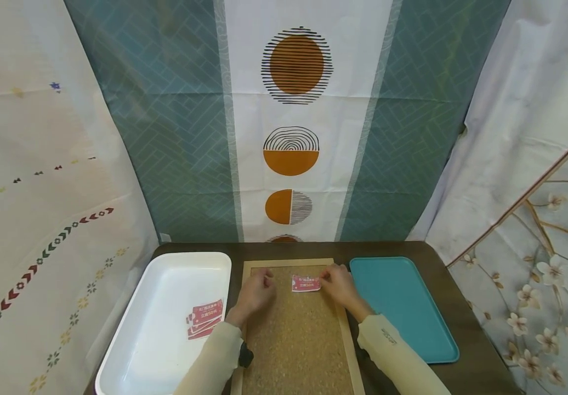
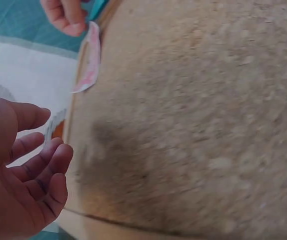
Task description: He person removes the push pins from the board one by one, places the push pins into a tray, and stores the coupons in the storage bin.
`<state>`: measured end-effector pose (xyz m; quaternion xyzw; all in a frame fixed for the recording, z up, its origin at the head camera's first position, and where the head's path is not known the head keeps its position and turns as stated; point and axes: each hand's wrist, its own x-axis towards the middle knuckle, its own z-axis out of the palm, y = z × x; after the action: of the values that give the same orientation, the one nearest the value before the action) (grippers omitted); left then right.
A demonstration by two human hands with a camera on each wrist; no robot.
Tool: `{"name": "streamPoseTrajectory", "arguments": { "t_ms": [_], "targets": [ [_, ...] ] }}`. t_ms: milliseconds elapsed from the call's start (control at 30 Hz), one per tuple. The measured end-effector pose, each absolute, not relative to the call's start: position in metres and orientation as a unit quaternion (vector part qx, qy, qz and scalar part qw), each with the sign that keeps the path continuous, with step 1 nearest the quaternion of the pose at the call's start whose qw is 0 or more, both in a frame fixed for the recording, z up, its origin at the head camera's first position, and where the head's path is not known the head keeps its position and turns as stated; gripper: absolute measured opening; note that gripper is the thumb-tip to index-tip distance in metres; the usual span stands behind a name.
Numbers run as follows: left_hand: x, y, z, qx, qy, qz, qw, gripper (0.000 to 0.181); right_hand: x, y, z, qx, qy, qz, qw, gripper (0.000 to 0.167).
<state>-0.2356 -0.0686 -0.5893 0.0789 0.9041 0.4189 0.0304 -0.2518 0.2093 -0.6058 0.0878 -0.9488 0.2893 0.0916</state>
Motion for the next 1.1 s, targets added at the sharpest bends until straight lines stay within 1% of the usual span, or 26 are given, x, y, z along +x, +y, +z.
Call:
{"name": "streamPoseTrajectory", "arguments": {
  "t_ms": [200, 267, 367, 500, 633, 767, 1100],
  "targets": [
    [-0.236, -0.062, -0.603, 0.079, 0.899, 0.427, 0.049, 0.026, -0.256, 0.205, -0.609, 0.087, -0.949, 0.296, 0.071, 0.004],
    [-0.237, -0.058, -0.607, 0.088, 0.896, 0.434, 0.048, 0.027, -0.257, 0.204, -0.609, 0.079, -0.948, 0.302, 0.063, 0.004],
    [-0.239, -0.052, -0.612, 0.103, 0.890, 0.442, 0.039, 0.027, -0.258, 0.202, -0.609, 0.075, -0.947, 0.306, 0.061, 0.005],
    [-0.240, -0.042, -0.616, 0.100, 0.891, 0.442, 0.017, 0.029, -0.262, 0.197, -0.608, 0.074, -0.948, 0.305, 0.056, 0.006],
    [-0.241, -0.032, -0.616, 0.081, 0.893, 0.442, 0.015, 0.031, -0.265, 0.192, -0.608, 0.059, -0.948, 0.308, 0.053, 0.006],
    [-0.243, -0.024, -0.616, 0.082, 0.899, 0.430, 0.018, 0.031, -0.267, 0.189, -0.608, 0.046, -0.948, 0.311, 0.055, 0.007],
    [-0.249, -0.013, -0.613, 0.094, 0.900, 0.425, 0.028, 0.035, -0.274, 0.184, -0.613, 0.052, -0.952, 0.296, 0.052, 0.004]
  ]
}}
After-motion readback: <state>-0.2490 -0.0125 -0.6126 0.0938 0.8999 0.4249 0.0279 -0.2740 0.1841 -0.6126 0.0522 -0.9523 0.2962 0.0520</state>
